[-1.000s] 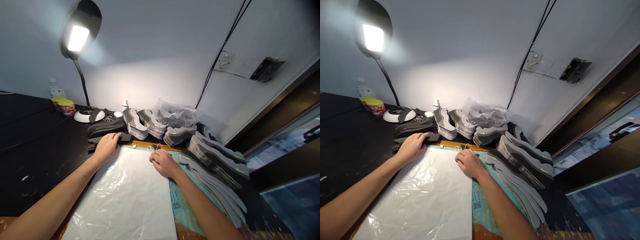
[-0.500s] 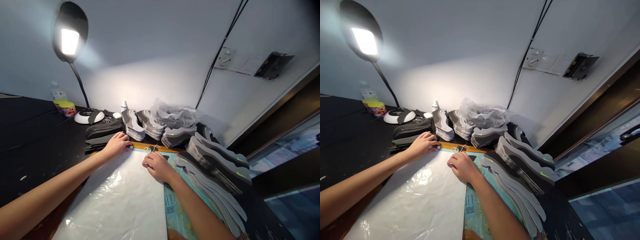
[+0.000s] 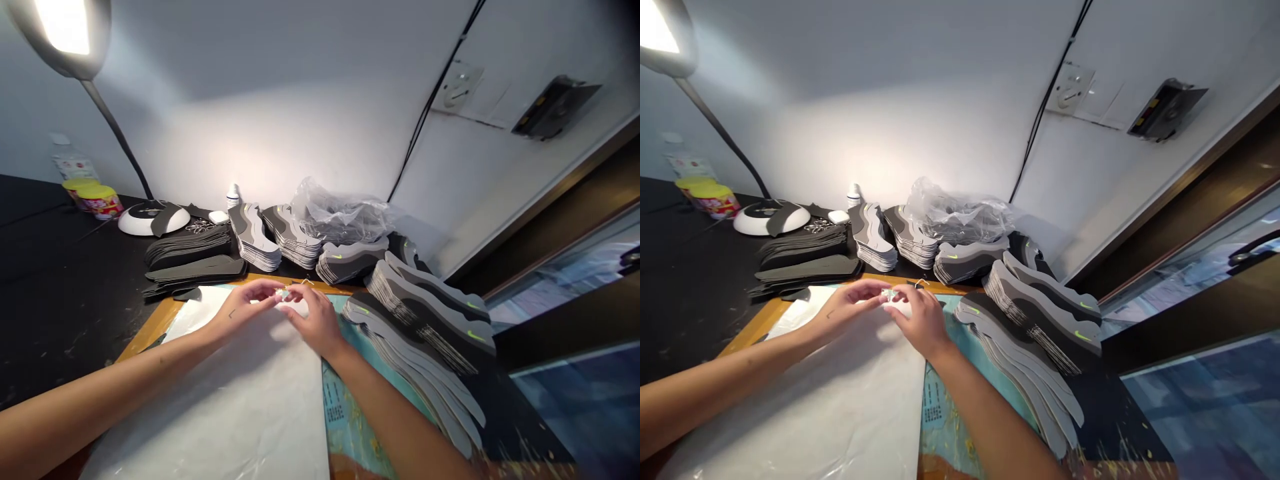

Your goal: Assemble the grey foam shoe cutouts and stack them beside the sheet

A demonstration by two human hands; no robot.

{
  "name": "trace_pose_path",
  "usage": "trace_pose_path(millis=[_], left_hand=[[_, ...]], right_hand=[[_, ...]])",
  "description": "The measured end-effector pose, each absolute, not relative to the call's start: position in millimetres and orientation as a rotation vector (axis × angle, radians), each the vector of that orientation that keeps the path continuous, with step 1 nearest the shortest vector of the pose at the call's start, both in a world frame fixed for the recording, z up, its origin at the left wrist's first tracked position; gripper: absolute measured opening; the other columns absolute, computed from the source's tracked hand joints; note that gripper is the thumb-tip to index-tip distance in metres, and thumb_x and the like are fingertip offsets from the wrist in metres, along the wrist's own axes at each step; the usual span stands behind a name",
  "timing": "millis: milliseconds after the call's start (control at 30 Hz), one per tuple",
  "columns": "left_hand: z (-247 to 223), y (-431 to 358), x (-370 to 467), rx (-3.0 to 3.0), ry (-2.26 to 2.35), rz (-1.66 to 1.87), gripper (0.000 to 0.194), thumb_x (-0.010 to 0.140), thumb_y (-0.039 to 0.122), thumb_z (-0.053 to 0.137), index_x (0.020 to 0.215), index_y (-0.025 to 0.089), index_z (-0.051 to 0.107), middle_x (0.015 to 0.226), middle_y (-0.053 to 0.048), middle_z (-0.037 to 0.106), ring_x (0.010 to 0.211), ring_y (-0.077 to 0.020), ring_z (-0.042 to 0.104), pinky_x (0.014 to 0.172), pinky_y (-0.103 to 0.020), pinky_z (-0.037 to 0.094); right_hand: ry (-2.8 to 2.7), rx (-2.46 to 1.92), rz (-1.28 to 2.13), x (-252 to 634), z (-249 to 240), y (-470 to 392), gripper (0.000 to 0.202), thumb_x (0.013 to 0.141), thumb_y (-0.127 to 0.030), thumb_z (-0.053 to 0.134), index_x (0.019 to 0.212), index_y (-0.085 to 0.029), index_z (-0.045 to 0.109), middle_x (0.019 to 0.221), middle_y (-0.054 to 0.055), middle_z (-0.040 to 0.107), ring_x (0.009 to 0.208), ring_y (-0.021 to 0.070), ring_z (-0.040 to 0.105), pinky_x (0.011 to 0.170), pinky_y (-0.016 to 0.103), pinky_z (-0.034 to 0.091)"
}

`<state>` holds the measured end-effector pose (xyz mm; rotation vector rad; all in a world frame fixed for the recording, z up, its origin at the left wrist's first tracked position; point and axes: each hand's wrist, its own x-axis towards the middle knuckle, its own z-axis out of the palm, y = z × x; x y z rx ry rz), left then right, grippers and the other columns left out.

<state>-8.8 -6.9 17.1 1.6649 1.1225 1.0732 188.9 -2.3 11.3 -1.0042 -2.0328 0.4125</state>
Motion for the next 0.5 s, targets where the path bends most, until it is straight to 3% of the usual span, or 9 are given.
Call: trace_pose_path(millis=[100, 267, 500], left_hand=[[9, -13, -4, 1.529, 1.037, 1.051, 0.04, 0.086, 0.044, 0.066, 0.118, 0.019, 0.068, 0.112, -0.009, 0.073, 0.097, -0.0227, 0.067, 0.082, -0.031, 0.051], [5, -12, -4, 1.414, 1.005, 1.072, 0.057, 0.082, 0.042, 0.072, 0.132, 0.019, 0.056, 0.09, -0.006, 0.075, 0.077, -0.0181, 0.067, 0.068, -0.027, 0.05], [13, -22, -6, 1.551, 1.16, 1.216, 0.029, 0.077, 0.042, 0.077, 0.089, 0.017, 0.07, 0.087, -0.006, 0.073, 0.072, -0.0157, 0.063, 0.059, -0.023, 0.045]], right_hand=[[-1.943, -0.926, 0.511, 191, 9, -1, 0.037, 0.085, -0.031, 0.072, 0.121, -0.027, 0.065, 0.107, 0.003, 0.074, 0.094, 0.0182, 0.068, 0.09, 0.033, 0.049], [-1.898, -0.846, 0.577, 190, 6, -2, 0.026, 0.081, -0.024, 0.077, 0.106, -0.029, 0.075, 0.1, 0.002, 0.077, 0.089, 0.0182, 0.07, 0.088, 0.034, 0.052], [-1.748, -0.853, 0.85, 185, 11, -7, 0.021, 0.076, -0.021, 0.078, 0.096, -0.024, 0.073, 0.09, 0.0, 0.076, 0.078, 0.0153, 0.071, 0.08, 0.029, 0.055]])
